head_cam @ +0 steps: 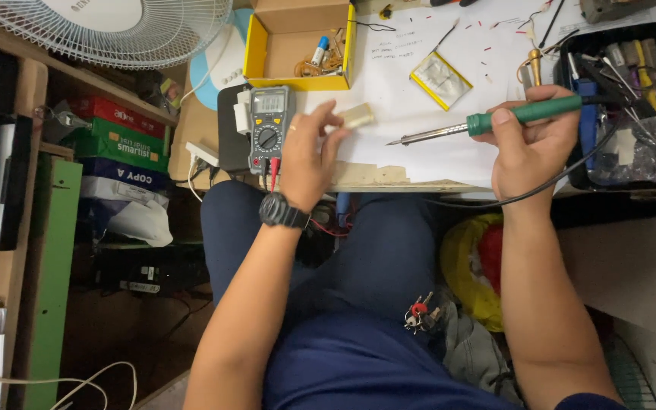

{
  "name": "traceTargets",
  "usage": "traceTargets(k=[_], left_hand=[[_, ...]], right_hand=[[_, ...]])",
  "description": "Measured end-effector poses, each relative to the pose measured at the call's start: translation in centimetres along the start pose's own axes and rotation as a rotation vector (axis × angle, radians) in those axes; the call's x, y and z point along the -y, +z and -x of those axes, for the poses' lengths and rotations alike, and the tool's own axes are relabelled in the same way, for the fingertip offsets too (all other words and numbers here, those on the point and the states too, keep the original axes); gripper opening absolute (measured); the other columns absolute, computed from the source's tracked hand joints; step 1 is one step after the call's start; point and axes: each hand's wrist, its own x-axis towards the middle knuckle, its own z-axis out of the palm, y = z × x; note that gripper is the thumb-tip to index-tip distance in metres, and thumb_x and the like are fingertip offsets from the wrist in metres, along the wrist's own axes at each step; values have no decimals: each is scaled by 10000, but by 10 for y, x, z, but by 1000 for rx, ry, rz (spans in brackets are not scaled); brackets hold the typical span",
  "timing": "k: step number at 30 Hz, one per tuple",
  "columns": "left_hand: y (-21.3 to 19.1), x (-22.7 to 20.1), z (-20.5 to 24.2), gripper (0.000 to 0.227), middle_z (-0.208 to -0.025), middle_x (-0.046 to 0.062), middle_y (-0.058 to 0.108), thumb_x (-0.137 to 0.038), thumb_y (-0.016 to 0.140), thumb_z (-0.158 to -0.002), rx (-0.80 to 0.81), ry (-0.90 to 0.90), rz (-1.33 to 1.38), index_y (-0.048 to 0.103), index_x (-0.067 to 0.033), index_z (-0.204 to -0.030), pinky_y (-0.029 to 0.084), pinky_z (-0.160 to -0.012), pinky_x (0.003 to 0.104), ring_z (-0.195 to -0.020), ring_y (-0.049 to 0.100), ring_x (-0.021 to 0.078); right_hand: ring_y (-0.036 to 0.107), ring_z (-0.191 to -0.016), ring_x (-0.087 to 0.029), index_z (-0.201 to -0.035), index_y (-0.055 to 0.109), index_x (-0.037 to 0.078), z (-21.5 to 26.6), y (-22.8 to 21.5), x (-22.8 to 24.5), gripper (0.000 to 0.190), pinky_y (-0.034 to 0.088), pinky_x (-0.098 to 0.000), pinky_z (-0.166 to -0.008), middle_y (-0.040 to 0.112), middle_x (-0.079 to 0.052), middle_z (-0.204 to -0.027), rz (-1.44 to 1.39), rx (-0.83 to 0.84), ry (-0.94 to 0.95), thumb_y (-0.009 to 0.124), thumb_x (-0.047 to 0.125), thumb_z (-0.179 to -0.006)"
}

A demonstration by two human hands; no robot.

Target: The person uses a soldering iron to attach wires to a small rectangular battery pack on a cluttered workbench. They hold the battery with one hand and apply the soldering iron with the other, occasionally adjusting the wires and the battery position.

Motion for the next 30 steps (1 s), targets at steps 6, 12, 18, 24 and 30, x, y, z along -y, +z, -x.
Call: traceTargets(k=[6, 12, 18, 24, 30], left_hand=[[7, -4, -39, 310, -1077, -44, 853, -188, 752, -1160, -221, -333, 158, 688, -197, -1463, 536, -806, 310, -946, 761, 110], [4, -2, -47, 188, -881, -48, 710, -231, 752, -1127, -317, -492, 213, 744, -170, -1304, 535, -789, 310, -810, 657, 112], [5, 7, -46, 218, -909, -38, 744, -281, 785, -1112, -354, -545, 225, 751, -153, -1284, 560, -818, 303, -842, 681, 95], [12, 17, -44, 178, -1037, 13, 833, -241, 794, -1098, -412, -581, 386, 742, -118, -1217, 625, -862, 287, -946, 776, 92], [11, 12, -42, 223, -1161, 49, 854, -242, 797, -1093, -387, -612, 450, 741, -91, -1247, 668, -973, 300, -1081, 825, 136]], right_hand=[[760, -1055, -248, -1420, 498, 133, 0, 0, 1, 405, 768, -462, -809, 719, -126, -1156, -17, 2, 13, 790, 185, -1143], [759, -1028, -279, -1418, 518, 125, -2, -5, -6, 382, 762, -469, -767, 697, -145, -1156, -80, -20, 6, 783, 164, -1145], [746, -928, -284, -1430, 512, 124, 0, -6, -6, 385, 735, -458, -719, 674, -142, -1078, -103, -25, 34, 754, 148, -1132], [729, -973, -260, -1431, 510, 139, -1, -8, -11, 402, 733, -461, -726, 644, -120, -1096, -100, -18, 23, 771, 186, -1128], [735, -947, -279, -1433, 508, 141, 0, -7, -9, 388, 733, -463, -745, 668, -140, -1081, -108, 0, 15, 769, 172, -1148]])
